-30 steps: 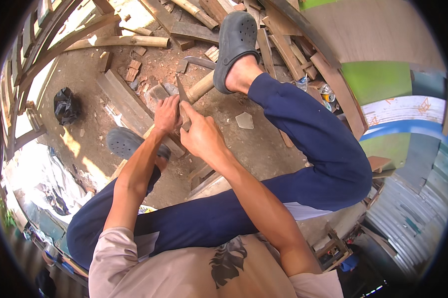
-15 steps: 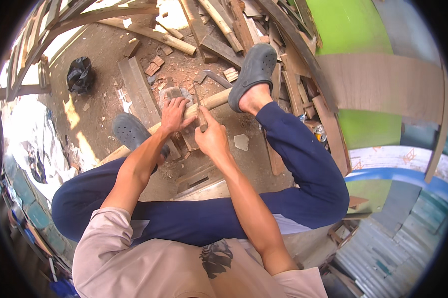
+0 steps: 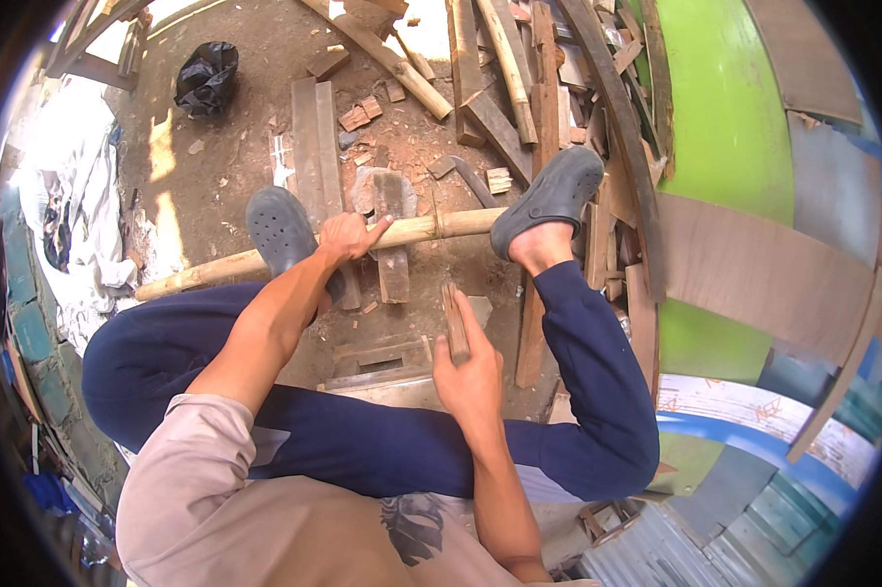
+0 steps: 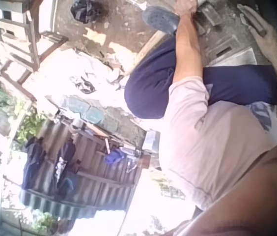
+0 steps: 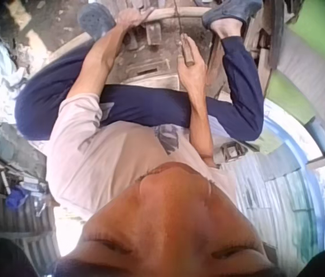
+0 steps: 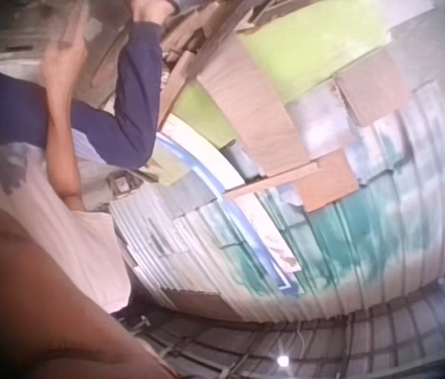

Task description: The person sits on the ground and uses a knife to shave and shape a cylindrical bamboo pole. They rotate the pole and scrape its surface to smooth it, then cut a short segment from the pole and continue shaping the remaining piece.

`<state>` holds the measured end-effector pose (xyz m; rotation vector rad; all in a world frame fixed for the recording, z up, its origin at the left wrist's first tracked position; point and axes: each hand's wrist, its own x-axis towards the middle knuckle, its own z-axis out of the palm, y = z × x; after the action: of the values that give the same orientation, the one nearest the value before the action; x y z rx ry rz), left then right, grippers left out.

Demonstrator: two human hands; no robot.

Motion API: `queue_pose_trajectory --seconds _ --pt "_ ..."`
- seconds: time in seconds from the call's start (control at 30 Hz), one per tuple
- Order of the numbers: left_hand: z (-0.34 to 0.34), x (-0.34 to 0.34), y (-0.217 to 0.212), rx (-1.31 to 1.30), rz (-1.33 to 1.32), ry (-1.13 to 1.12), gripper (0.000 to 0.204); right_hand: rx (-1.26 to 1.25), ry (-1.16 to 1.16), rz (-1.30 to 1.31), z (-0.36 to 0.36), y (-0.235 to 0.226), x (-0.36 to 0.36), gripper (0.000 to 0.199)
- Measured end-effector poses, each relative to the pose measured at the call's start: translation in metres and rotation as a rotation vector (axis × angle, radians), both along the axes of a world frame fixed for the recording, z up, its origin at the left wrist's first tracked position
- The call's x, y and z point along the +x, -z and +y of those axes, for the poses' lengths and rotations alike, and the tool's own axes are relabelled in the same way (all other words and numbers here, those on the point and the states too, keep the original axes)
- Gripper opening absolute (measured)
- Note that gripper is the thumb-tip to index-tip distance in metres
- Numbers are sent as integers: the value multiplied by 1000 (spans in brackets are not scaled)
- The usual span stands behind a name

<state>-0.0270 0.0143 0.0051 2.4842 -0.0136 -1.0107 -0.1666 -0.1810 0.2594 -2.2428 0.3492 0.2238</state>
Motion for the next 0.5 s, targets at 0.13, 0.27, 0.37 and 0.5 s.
queue_pose_trajectory --seconds 0.13,0.27,0.37,0.5 --pt "-5 1 -4 -5 11 31 99 -45 171 429 9 49 85 62" --pt "3 -3 1 17 8 24 97 -54 3 105 1 30 33 65" --pt "0 0 2 4 -5 17 96 -21 -29 -26 -11 21 1 65" --pt "-1 -1 8 -6 -43 6 95 -77 57 205 2 53 51 65"
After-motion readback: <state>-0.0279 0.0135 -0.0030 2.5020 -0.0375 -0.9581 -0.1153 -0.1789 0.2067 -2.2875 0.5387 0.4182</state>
